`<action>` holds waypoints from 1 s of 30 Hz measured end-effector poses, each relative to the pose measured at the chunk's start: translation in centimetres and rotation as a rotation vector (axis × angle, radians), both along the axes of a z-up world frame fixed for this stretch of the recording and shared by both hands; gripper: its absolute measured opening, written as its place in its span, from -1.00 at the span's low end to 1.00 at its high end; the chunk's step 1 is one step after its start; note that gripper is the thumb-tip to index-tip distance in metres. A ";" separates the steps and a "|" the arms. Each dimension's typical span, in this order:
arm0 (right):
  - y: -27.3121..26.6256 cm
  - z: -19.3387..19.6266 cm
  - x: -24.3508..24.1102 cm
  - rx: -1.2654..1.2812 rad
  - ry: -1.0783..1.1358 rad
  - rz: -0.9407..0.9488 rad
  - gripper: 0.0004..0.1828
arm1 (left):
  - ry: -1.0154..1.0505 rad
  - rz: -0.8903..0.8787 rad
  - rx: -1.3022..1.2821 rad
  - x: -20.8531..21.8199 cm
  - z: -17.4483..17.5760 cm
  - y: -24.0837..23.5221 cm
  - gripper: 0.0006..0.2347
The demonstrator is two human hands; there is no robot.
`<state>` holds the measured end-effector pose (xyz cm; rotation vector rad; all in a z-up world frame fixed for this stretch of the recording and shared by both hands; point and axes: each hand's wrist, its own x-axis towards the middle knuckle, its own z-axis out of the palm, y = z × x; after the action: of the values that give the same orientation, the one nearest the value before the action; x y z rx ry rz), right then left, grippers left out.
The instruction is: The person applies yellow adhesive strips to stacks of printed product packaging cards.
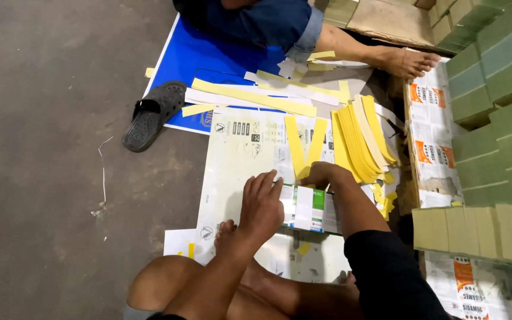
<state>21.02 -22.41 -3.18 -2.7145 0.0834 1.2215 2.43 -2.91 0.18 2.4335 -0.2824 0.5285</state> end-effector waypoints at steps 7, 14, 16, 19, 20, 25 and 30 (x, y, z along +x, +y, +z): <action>0.8 -3.5 1.4 -0.067 -0.074 0.330 -0.38 | -0.023 -0.084 -0.060 -0.7 2.4 -0.8 -0.55; -3.1 -7.2 4.0 -0.136 -0.379 0.550 -0.79 | 0.016 -0.116 -0.067 -0.6 2.5 -0.8 -0.56; -1.2 -1.8 1.1 -0.133 -0.436 0.527 -0.78 | 0.017 -0.121 -0.088 -0.5 2.4 -0.9 -0.57; -1.7 0.3 -0.7 -0.083 -0.516 0.465 -0.76 | -0.024 -0.124 -0.111 -0.5 2.0 -1.0 -0.59; -2.4 -0.1 -0.9 -0.033 -0.536 0.429 -0.76 | -0.062 -0.120 -0.112 -0.6 1.8 -1.1 -0.60; -1.4 7.1 -8.0 0.156 -0.817 0.198 -0.88 | 0.075 -0.152 -0.355 -0.5 1.4 -1.4 -0.82; 0.3 11.2 -19.2 0.364 -0.967 -0.110 -0.85 | 0.266 -0.266 -0.636 -2.1 3.0 -2.8 -0.89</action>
<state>1.83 -22.15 8.01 -2.6008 -0.1003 -0.1746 0.29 -5.66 3.14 1.7840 -0.2694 0.1367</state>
